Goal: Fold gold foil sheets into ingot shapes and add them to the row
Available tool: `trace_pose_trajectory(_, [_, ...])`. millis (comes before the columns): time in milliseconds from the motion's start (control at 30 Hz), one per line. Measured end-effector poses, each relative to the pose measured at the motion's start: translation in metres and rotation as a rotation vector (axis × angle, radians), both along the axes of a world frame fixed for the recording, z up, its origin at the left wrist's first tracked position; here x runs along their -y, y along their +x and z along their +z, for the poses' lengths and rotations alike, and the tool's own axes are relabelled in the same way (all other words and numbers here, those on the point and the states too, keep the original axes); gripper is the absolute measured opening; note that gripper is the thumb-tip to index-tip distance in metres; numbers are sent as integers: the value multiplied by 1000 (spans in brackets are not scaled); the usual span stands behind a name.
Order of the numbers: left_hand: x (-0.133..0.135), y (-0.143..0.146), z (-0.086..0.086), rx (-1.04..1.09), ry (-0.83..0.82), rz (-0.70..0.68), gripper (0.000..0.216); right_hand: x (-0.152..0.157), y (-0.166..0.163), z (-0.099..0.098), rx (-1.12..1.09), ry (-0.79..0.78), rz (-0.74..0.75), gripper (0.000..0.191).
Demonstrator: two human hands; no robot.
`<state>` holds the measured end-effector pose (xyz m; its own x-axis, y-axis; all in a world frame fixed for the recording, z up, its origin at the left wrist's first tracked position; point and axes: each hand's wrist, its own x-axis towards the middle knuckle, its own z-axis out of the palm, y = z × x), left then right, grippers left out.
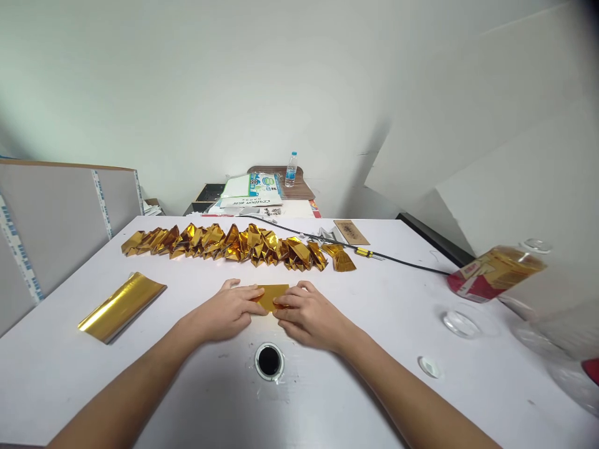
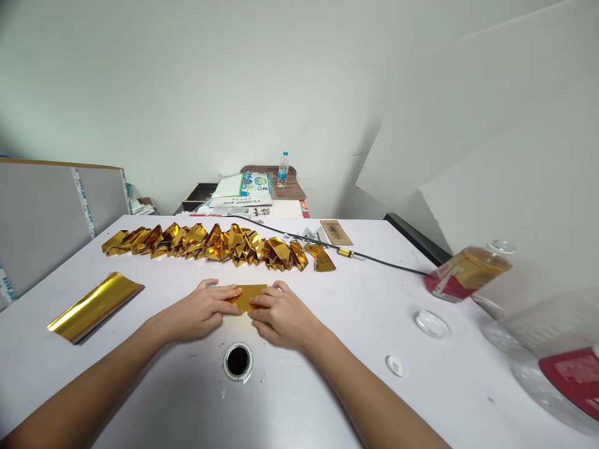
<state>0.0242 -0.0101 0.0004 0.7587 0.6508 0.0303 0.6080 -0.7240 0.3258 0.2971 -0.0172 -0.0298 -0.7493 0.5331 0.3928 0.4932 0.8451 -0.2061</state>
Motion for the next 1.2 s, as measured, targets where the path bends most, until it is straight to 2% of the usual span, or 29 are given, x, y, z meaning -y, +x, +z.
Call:
trace_pose_trajectory(200, [-12,-19,-16,184,-96,28,48,-7,16,-6,-214,-212,-23,13])
trace_pose_trajectory(333, [-12,-24,-25,274,-145,58,39,-9,22,-10,-286,-308,-15,20])
trace_pose_trajectory(467, [-11,-26,-25,286,-113,59,27,-13,22,-13,-341,-356,-13,23])
trace_pose_trajectory(600, [-12,-29,-20,295,-108,44,10,-17,18,-15,-367,-335,-10,28])
trace_pose_trajectory(700, [-11,-28,-17,284,-81,62,14,-19,15,-18,-360,-296,-18,22])
trace_pose_trajectory(767, [-9,-24,-15,282,-50,73,11,-20,14,-20,-356,-291,-41,31])
trace_pose_trajectory(833, [-8,-18,-15,283,-12,70,20,-21,13,-22,-349,-287,-62,36])
trace_pose_trajectory(933, [-7,-9,-16,272,42,19,24,-21,11,-22,-310,-232,-42,25])
trace_pose_trajectory(1033, [-8,-2,-19,274,93,-23,11,-19,7,-20,-262,-137,-4,13])
trace_pose_trajectory(1100, [-8,0,-20,310,121,-2,12,-17,5,-18,-264,-119,-21,18])
trace_pose_trajectory(1200, [-8,1,-20,409,61,114,20,-15,4,-16,-346,-209,-89,21])
